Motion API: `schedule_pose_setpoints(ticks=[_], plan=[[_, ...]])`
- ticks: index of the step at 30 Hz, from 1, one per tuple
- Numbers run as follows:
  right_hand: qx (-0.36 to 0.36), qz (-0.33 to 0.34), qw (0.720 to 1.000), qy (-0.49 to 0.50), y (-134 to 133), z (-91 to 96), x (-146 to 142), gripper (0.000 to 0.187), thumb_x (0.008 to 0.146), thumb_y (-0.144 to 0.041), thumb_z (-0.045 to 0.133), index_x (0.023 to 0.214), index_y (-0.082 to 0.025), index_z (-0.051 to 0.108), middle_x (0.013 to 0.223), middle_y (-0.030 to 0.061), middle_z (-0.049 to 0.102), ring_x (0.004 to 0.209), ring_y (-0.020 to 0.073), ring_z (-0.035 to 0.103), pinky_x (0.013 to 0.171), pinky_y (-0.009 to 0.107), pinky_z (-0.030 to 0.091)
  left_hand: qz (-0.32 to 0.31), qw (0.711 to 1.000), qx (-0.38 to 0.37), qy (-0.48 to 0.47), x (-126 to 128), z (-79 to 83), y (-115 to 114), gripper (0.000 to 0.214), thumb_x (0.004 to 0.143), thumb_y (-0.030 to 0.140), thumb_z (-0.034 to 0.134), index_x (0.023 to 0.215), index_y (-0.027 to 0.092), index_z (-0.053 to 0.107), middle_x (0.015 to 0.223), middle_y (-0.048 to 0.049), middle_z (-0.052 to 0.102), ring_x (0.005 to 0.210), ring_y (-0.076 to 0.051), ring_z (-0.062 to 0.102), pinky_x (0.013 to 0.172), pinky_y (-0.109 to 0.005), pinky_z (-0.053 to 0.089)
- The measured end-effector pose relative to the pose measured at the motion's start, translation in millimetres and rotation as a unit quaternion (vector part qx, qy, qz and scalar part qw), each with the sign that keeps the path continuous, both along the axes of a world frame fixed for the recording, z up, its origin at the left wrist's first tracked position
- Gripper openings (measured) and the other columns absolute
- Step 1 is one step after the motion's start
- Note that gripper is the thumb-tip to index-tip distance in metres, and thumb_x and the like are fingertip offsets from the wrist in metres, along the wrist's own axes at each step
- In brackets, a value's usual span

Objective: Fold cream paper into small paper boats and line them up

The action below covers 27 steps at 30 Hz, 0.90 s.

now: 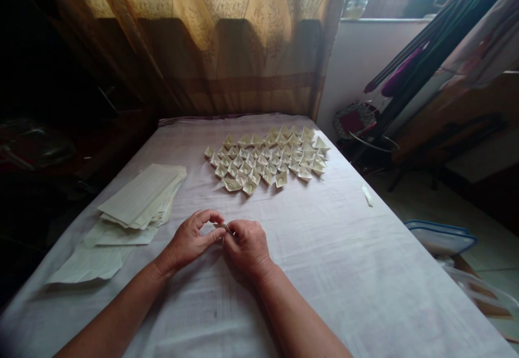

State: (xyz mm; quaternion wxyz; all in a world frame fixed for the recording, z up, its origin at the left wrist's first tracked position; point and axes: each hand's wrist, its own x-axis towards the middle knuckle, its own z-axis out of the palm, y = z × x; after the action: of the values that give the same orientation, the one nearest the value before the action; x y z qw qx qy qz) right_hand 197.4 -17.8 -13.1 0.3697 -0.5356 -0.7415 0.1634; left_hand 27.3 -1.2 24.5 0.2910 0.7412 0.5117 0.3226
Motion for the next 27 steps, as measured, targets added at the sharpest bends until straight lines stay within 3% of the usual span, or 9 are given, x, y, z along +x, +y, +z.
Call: schedule_pose_setpoints(ticks=[8, 12, 20, 27], plan=[[0.064, -0.009, 0.998, 0.002, -1.5, -4.3, -3.0, 0.011, 0.081, -0.016, 0.059, 0.074, -0.022, 0.065, 0.068, -0.0009, 0.07, 0.065, 0.0154, 0.062, 0.067, 0.026, 0.035, -0.003, 0.983, 0.171, 0.065, 5.7, 0.2, -8.0, 0.007, 0.083, 0.017, 0.066, 0.081, 0.022, 0.062, 0.085, -0.0005, 0.069, 0.086, -0.019, 0.063, 0.082, -0.032, 0.046], [0.098, -0.014, 0.995, -0.014, -1.9, -1.5, -3.8, 0.015, 0.083, -0.014, 0.056, 0.072, -0.021, 0.062, 0.066, -0.0006, 0.067, 0.064, 0.0149, 0.06, 0.069, 0.027, 0.033, 0.039, 0.971, 0.215, 0.094, 10.6, 0.2, -13.6, 0.006, 0.084, 0.017, 0.067, 0.083, 0.022, 0.063, 0.087, -0.0013, 0.068, 0.086, -0.02, 0.062, 0.08, -0.033, 0.045], [0.15, 0.017, 0.987, -0.058, -2.8, 7.6, -2.0, 0.018, 0.088, -0.016, 0.054, 0.073, -0.02, 0.062, 0.065, 0.0002, 0.065, 0.064, 0.0152, 0.057, 0.069, 0.029, 0.031, 0.06, 0.968, 0.225, 0.09, 14.7, -2.4, -15.6, 0.008, 0.084, 0.014, 0.062, 0.08, 0.021, 0.06, 0.085, -0.0011, 0.067, 0.084, -0.019, 0.062, 0.08, -0.033, 0.045], [0.177, 0.038, 0.982, -0.058, -2.1, 8.8, 0.2, 0.018, 0.09, -0.016, 0.053, 0.077, -0.02, 0.064, 0.069, 0.0007, 0.067, 0.065, 0.0148, 0.056, 0.071, 0.029, 0.033, -0.015, 0.98, 0.191, 0.055, 8.6, 2.0, -10.5, 0.009, 0.088, 0.015, 0.054, 0.082, 0.022, 0.058, 0.087, -0.0003, 0.071, 0.086, -0.018, 0.065, 0.082, -0.032, 0.046]])
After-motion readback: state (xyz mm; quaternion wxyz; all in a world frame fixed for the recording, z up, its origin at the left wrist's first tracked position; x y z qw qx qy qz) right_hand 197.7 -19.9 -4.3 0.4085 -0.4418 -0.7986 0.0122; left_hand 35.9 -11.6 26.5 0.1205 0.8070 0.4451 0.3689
